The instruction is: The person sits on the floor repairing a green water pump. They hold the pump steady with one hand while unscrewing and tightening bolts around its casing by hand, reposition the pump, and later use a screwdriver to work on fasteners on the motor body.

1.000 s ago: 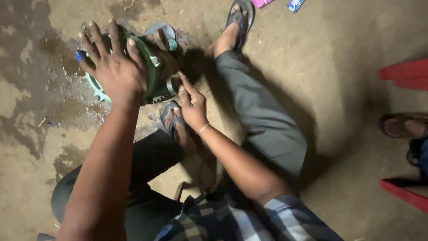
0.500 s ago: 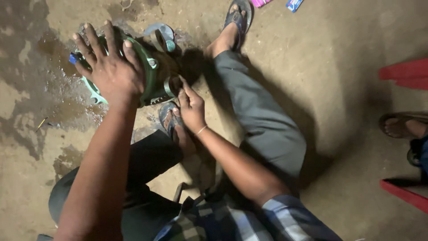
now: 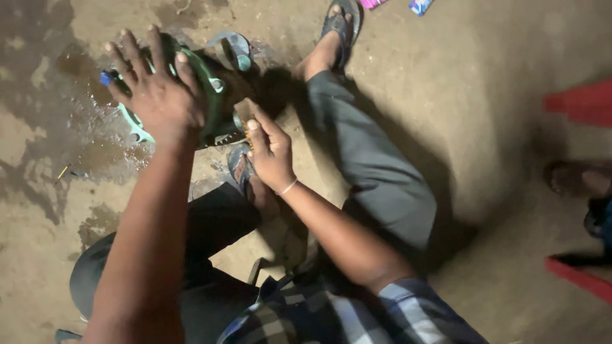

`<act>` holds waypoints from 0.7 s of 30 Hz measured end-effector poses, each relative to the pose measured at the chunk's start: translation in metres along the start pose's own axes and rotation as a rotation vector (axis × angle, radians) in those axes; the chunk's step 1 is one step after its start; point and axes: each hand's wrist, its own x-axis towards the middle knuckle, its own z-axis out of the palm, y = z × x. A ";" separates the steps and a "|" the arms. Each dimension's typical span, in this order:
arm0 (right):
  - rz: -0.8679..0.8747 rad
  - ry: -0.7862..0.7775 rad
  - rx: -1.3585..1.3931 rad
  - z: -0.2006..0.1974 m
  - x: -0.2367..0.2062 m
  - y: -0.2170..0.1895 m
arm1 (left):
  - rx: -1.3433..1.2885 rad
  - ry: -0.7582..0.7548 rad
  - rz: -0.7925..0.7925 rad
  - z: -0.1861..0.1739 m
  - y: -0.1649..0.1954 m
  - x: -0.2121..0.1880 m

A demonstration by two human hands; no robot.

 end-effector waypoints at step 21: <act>-0.242 -0.064 -0.316 -0.037 0.056 0.052 | 0.045 -0.101 -0.042 -0.009 0.003 0.004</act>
